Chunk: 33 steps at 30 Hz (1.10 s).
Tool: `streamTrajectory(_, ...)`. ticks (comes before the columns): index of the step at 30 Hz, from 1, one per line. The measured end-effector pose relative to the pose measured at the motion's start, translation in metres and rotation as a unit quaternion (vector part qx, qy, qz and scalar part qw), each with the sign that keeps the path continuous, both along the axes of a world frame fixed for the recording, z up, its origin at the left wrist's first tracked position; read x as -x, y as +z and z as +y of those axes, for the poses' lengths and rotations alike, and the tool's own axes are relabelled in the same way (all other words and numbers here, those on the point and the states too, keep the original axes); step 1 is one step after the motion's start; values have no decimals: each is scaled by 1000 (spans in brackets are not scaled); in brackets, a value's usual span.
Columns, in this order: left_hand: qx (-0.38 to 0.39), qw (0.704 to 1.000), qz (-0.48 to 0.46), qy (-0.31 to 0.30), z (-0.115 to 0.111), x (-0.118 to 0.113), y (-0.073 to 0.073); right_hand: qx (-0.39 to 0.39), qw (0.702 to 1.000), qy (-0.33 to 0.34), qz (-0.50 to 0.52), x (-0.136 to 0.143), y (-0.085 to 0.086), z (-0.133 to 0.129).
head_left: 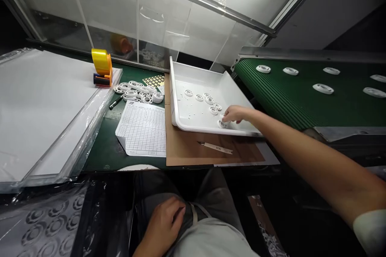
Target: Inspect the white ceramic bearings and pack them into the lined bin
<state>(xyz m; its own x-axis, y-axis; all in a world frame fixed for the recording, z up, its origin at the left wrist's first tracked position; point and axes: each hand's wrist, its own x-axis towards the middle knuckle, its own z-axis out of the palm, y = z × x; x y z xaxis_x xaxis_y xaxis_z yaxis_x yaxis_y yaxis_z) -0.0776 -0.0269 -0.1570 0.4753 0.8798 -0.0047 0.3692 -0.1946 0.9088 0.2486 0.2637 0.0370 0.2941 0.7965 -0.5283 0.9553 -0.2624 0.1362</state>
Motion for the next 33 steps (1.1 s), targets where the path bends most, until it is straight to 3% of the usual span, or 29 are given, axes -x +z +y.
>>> streamTrajectory(4, 9, 1000, -6, 23, 9, 7, -3, 3, 999, -7, 36, 1, -13, -20)
streamTrajectory(9, 14, 999, -7, 36, 13, 10, -5, -13, 997, 19, 69, 3, -20, -17)
streamTrajectory(15, 23, 999, -10, 43, 17, 13, -3, -79, 995, 32, 45, -4, -17, 9)
streamTrajectory(22, 27, 998, -11, 57, 19, 17, -11, -137, 989, 47, 30, 4, -35, 33)
streamTrajectory(29, 14, 998, -8, 63, 20, 21, -16, -212, 977, 23, 20, -1, -19, 69)
streamTrajectory(33, 1, 998, -3, 70, 21, 24, -18, -203, 979, 8, 36, 6, -34, 88)
